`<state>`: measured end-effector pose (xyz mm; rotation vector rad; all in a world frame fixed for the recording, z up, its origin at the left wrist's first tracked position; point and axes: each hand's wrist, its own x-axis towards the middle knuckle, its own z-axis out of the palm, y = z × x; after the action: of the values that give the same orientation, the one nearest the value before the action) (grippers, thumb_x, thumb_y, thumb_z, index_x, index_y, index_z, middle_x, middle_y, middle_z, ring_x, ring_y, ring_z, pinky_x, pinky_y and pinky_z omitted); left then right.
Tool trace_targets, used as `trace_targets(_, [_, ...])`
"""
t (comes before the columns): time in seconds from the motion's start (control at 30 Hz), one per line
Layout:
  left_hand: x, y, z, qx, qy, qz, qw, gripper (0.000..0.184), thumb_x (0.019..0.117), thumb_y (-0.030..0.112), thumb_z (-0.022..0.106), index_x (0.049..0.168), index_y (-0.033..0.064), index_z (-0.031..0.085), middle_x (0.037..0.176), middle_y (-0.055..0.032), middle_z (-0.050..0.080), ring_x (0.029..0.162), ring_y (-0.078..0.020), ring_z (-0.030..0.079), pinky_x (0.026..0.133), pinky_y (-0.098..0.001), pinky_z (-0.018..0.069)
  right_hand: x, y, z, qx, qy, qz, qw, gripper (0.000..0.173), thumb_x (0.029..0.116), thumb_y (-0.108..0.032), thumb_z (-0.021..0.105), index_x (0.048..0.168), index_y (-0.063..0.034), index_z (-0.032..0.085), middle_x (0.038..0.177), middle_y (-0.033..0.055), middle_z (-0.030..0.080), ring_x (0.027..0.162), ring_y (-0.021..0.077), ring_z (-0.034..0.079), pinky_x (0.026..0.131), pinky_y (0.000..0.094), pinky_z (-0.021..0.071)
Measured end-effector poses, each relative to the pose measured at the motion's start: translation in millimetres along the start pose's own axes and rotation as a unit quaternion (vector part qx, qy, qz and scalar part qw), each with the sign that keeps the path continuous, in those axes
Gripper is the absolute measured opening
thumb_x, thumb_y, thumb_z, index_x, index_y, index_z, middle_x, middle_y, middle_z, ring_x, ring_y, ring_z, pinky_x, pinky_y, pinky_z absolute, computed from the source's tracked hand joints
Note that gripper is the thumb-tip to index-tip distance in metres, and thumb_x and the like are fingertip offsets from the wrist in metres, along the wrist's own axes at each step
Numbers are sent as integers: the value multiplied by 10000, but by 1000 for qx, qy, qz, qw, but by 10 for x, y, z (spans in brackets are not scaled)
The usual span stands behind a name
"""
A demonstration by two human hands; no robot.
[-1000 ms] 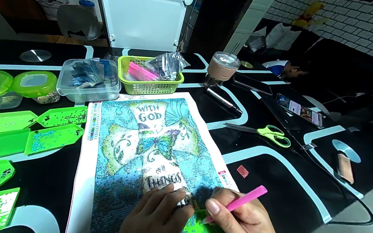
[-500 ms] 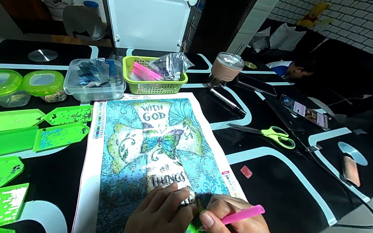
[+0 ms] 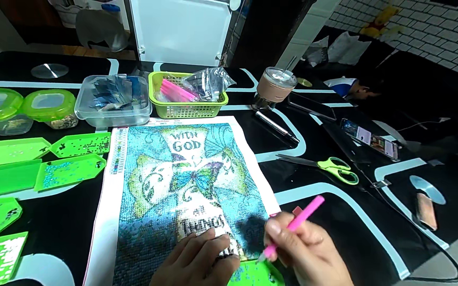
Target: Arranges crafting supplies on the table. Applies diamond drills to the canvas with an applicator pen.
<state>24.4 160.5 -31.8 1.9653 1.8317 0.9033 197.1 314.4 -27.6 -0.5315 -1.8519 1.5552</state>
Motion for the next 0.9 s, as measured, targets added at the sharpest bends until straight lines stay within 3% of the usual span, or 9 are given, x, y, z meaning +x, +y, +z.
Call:
trace_targets(0.13, [-1,8,-14,-4,-12,-5,1000,409,898,390,759,1203,118,737,1339,-123,682,1315,-338,593,1095,-491,466,256,126,-183,-41,67,-9,997,273,1053,-225,564,821,-162,692,727,-71,692,593,-32,614,532,114,497])
trace_targets(0.4, [4,4,-44,-4,-31,-4,999,429,908,390,750,1230,108,726,1363,-130,668,1326,-353,580,1109,-504,449,308,287,-173,-137,75,-81,984,241,1055,-216,569,859,-125,676,736,-66,668,647,-20,632,593,127,533])
trace_targets(0.9, [1,5,-60,3,-37,-4,999,437,918,404,735,1240,109,726,1371,-134,664,1327,-359,579,1117,-485,442,295,308,-187,-149,66,-95,982,262,1059,-200,560,832,-112,658,704,-65,643,626,-29,605,570,119,504])
